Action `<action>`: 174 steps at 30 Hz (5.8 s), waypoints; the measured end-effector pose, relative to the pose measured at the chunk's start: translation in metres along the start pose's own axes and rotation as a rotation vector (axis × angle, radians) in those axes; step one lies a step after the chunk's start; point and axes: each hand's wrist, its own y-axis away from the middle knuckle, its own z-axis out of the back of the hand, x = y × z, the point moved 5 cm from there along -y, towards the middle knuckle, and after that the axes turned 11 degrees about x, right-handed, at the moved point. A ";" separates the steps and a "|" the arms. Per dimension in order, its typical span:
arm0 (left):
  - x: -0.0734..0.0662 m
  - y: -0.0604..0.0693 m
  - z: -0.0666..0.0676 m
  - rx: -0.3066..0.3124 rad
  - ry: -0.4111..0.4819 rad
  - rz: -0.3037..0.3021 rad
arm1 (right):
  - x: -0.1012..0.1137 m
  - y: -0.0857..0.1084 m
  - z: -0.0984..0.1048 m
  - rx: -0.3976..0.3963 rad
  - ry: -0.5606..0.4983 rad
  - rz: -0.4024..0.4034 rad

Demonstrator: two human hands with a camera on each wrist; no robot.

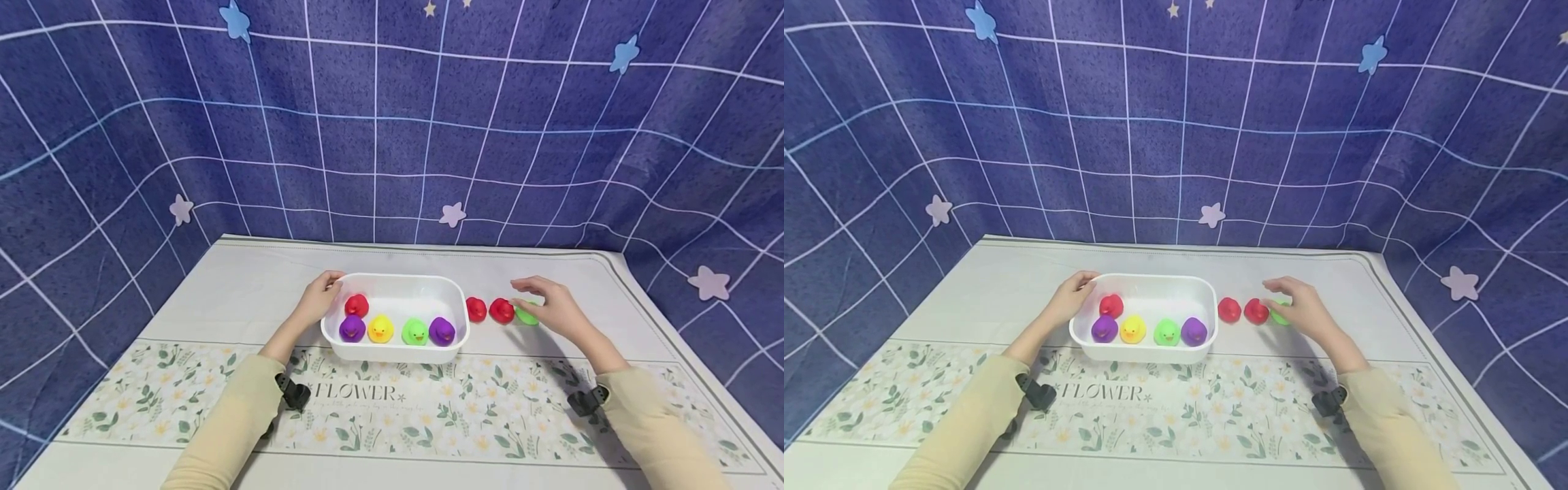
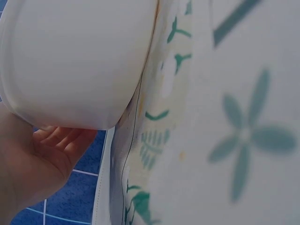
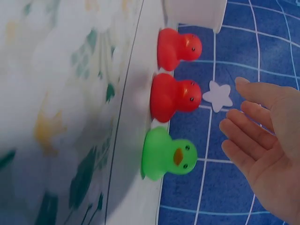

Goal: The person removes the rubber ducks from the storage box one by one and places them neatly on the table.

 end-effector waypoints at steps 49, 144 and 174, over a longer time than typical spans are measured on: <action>0.001 0.000 0.000 0.005 -0.001 0.017 | 0.075 -0.059 -0.051 0.124 -0.103 0.145; 0.003 -0.002 -0.001 0.006 -0.011 -0.011 | 0.180 -0.119 -0.163 0.357 -0.073 0.142; 0.000 -0.001 -0.001 0.013 -0.004 0.004 | 0.171 -0.120 -0.163 0.349 -0.117 0.006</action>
